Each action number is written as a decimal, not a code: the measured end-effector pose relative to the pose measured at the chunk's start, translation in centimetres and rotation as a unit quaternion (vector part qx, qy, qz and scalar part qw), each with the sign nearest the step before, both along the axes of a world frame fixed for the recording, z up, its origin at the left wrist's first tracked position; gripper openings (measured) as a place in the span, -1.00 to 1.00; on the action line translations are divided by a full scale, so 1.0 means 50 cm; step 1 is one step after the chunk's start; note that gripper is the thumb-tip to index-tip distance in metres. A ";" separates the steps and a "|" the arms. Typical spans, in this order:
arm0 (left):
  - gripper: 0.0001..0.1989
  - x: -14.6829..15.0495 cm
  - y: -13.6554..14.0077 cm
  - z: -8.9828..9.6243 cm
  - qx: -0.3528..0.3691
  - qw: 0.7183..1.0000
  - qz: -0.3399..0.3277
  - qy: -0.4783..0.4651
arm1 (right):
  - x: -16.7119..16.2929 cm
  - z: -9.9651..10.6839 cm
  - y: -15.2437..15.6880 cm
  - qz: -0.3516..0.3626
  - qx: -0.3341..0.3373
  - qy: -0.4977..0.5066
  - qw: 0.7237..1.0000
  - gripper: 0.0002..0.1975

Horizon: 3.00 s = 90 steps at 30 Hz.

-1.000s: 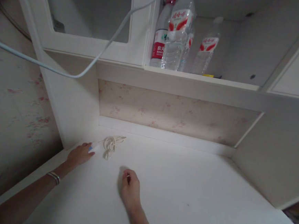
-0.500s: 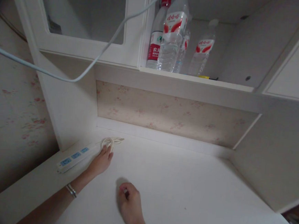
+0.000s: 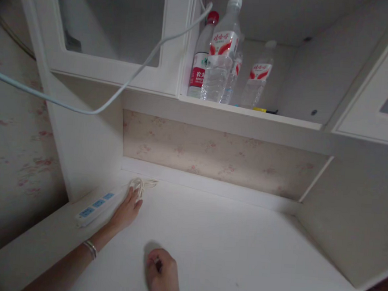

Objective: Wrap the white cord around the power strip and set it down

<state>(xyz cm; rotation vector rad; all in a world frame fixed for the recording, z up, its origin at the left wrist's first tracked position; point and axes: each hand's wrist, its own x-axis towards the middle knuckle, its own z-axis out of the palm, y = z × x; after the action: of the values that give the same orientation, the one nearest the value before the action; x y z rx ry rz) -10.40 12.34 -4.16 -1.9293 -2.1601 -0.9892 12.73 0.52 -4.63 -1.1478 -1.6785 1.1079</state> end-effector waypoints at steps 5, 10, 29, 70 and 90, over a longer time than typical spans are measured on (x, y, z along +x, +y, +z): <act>-0.60 0.090 -0.099 0.020 0.055 0.987 -0.089 -0.121 | 0.016 0.019 0.010 -0.049 0.053 -0.032 0.997 -0.69; -0.66 0.188 -0.171 0.022 -0.033 0.975 -0.212 -0.060 | 0.053 0.035 0.028 -0.138 0.229 -0.294 0.918 -0.63; -0.64 0.192 -0.186 -0.008 -0.074 0.958 -0.253 0.116 | 0.061 0.026 0.026 -0.125 0.119 -0.445 0.879 -0.56; -0.64 0.186 -0.186 -0.020 -0.054 0.959 -0.254 0.110 | 0.064 0.021 0.028 -0.119 0.128 -0.447 0.877 -0.58; -0.65 0.187 -0.189 -0.015 -0.051 0.958 -0.256 0.121 | 0.064 0.012 0.030 -0.119 0.130 -0.454 0.873 -0.57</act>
<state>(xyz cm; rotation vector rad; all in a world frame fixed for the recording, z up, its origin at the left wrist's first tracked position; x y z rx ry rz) -1.04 2.90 -4.93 -2.5768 -1.6406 -0.6484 15.94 2.00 -4.03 -1.7772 -2.1860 0.1219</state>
